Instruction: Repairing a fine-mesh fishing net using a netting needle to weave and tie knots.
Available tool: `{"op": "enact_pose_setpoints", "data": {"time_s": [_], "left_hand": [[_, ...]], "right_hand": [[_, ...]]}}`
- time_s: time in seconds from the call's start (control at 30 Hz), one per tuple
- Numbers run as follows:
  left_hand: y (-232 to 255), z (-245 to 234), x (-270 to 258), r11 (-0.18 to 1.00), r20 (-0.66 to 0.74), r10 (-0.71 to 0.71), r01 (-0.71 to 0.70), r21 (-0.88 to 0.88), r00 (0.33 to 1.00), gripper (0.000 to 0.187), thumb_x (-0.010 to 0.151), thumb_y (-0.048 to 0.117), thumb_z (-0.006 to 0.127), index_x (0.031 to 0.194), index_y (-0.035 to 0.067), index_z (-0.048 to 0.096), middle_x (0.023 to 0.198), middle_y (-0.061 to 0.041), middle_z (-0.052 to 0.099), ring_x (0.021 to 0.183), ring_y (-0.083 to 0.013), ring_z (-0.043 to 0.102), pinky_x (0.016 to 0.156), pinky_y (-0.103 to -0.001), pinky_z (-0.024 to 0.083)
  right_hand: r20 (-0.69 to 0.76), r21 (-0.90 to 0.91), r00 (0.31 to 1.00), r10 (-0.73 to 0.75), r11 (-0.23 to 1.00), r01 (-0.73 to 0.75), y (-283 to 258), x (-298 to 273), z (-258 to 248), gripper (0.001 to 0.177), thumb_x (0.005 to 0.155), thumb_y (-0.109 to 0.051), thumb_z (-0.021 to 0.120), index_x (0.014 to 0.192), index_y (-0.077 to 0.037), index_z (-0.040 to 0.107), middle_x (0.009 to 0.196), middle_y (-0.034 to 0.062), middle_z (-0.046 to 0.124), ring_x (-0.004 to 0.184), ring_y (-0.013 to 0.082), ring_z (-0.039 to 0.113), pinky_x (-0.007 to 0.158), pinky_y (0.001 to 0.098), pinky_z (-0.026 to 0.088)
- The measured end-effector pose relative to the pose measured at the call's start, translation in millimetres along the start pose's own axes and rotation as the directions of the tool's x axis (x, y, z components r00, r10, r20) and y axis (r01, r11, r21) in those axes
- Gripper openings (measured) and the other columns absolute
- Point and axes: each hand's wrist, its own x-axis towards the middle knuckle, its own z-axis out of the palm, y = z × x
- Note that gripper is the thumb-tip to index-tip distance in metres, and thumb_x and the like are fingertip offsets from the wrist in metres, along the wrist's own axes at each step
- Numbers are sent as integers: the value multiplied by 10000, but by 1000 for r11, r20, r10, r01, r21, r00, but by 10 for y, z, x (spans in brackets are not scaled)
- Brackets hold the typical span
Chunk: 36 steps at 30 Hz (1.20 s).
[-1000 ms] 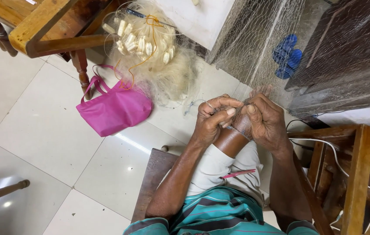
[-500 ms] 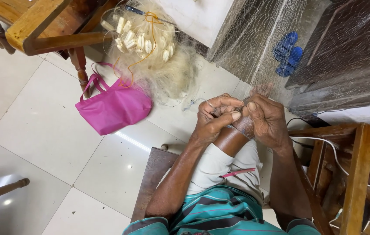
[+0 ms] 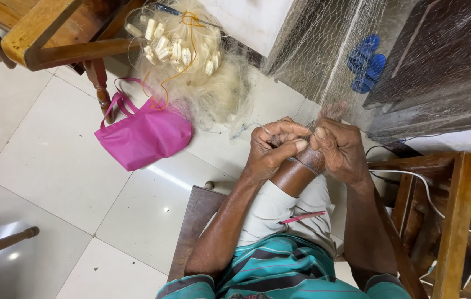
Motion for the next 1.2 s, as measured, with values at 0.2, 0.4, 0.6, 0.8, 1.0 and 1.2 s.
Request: {"op": "enact_pose_setpoints", "data": {"time_s": [0.2, 0.4, 0.6, 0.8, 1.0, 1.2], "left_hand": [[21, 28, 28, 1000, 28, 0, 0, 13, 1000, 222, 752, -79, 698, 973, -69, 681, 554, -11, 526, 546, 7, 465, 516, -142, 364], [-23, 41, 38, 1000, 43, 19, -20, 8, 999, 201, 756, -82, 701, 956, -66, 689, 595, -13, 518, 576, 7, 463, 521, -153, 365], [-21, 65, 24, 1000, 44, 4, -5, 9, 999, 176, 772, -75, 696, 948, -68, 689, 603, -2, 513, 585, 14, 459, 525, -144, 359], [192, 265, 45, 1000, 34, -7, 6, 11, 999, 134, 787, -45, 696, 920, -56, 683, 605, 4, 493, 586, 12, 450, 523, -150, 342], [280, 329, 48, 1000, 29, -19, 18, 9, 999, 116, 792, -25, 697, 907, -29, 686, 606, 8, 484, 594, 9, 438, 530, -158, 339], [224, 295, 55, 1000, 11, -30, 30, -4, 999, 108, 776, -36, 697, 883, -43, 684, 586, 4, 478, 578, 2, 438, 523, -162, 335]], "right_hand": [[22, 170, 999, 31, 985, -34, 104, -34, -12, 447, 1025, -119, 407, 606, -54, 550, 491, 6, 377, 441, 71, 358, 411, 198, 343], [79, 274, 995, 66, 958, -85, 194, -100, -56, 460, 1030, -140, 387, 601, -64, 533, 472, -1, 382, 418, 51, 348, 384, 175, 338], [102, 342, 994, 48, 936, -80, 238, -121, -68, 455, 1017, -119, 394, 584, -60, 518, 453, -9, 363, 391, 45, 339, 359, 160, 327], [108, 368, 994, 32, 927, -70, 224, -112, -54, 443, 1009, -112, 396, 585, -58, 512, 454, -11, 355, 394, 43, 319, 353, 158, 312], [109, 362, 994, 15, 930, -54, 201, -80, -41, 463, 1002, -109, 393, 552, -71, 493, 438, -8, 350, 373, 49, 312, 337, 161, 302], [113, 369, 994, 6, 928, -48, 210, -79, -57, 460, 1001, -108, 393, 553, -73, 493, 437, -6, 352, 371, 53, 316, 337, 163, 306]]}}
